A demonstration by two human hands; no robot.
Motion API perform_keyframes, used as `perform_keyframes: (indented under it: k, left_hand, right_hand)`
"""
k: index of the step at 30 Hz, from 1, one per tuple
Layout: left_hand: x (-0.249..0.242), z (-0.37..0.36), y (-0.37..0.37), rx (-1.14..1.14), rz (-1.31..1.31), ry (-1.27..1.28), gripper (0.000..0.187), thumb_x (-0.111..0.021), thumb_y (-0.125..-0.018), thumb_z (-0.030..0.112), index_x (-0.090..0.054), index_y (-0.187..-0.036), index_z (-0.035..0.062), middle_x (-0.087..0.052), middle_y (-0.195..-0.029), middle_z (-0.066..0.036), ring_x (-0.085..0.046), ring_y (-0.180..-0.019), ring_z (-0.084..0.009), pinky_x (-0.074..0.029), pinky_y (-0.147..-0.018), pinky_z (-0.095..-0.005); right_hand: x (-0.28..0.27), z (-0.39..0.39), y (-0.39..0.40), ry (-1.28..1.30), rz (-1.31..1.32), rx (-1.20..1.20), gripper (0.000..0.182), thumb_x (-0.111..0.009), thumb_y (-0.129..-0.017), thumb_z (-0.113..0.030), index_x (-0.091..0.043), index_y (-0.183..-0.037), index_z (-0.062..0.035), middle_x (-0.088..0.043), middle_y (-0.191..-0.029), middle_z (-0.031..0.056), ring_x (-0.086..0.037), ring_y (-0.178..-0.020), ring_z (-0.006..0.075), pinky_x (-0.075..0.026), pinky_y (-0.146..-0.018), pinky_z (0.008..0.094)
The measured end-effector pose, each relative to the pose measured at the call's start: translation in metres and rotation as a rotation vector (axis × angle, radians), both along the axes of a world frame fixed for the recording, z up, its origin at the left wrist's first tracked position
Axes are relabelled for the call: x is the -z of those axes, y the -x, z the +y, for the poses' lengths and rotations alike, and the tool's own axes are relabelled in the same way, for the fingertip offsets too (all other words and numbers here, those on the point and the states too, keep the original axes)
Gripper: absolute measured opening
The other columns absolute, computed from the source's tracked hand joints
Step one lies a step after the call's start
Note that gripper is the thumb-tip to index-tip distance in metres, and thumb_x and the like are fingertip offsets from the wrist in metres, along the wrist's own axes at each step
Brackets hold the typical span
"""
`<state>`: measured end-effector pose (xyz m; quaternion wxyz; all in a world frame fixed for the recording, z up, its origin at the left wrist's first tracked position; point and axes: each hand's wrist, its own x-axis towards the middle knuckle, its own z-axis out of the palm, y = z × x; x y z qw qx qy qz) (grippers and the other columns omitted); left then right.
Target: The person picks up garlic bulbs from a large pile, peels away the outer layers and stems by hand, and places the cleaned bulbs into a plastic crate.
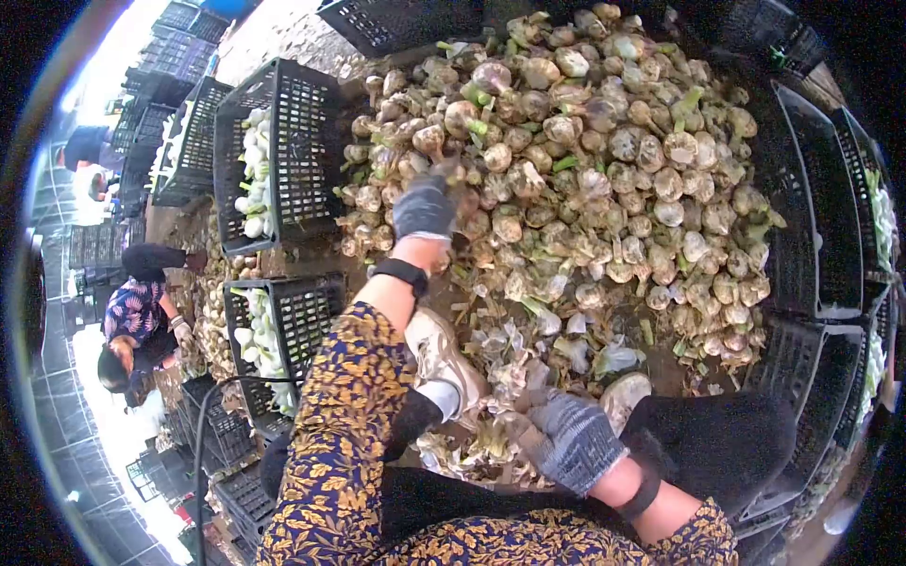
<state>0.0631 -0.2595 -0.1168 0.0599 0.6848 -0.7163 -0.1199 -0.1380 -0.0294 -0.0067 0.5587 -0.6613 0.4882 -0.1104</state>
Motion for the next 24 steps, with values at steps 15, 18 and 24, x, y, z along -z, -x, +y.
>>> perform_keyframes:
  k: [15, 18, 24]
  left_hand:
    - [-0.135, 0.167, 0.056, 0.232, 0.516, -0.059, 0.034, -0.067, -0.069, 0.034, -0.064, -0.073, 0.0, -0.056, -0.099, -0.023, -0.052, -0.098, -0.0326, -0.042, -0.08, -0.0368]
    - [-0.16, 0.193, 0.066, 0.358, 0.481, -0.026, 0.035, -0.067, -0.07, 0.035, -0.064, -0.074, 0.0013, -0.055, -0.102, -0.024, -0.051, -0.099, -0.033, -0.041, -0.082, -0.0369]
    - [-0.137, 0.256, 0.067, 0.151, 1.198, -0.107, 0.041, -0.048, -0.087, 0.033, -0.048, -0.114, 0.0017, -0.05, -0.114, -0.014, -0.052, -0.095, -0.025, -0.038, -0.088, -0.035]
  right_hand:
    - [-0.03, -0.005, 0.017, 0.503, 0.127, 0.397, 0.038, -0.068, -0.067, -0.024, -0.059, -0.1, -0.007, -0.06, -0.09, 0.0148, -0.058, -0.082, 0.0245, -0.047, -0.067, 0.0312]
    - [-0.041, 0.01, 0.024, 0.335, 0.114, 0.326, 0.033, -0.067, -0.068, -0.026, -0.062, -0.094, -0.0075, -0.062, -0.085, 0.0129, -0.06, -0.076, 0.0239, -0.047, -0.066, 0.03]
    - [-0.07, 0.036, 0.032, 0.069, -0.015, 0.473, 0.033, -0.06, -0.077, -0.031, -0.061, -0.086, 0.0013, -0.059, -0.062, 0.0097, -0.06, -0.058, 0.0146, -0.048, -0.056, 0.029]
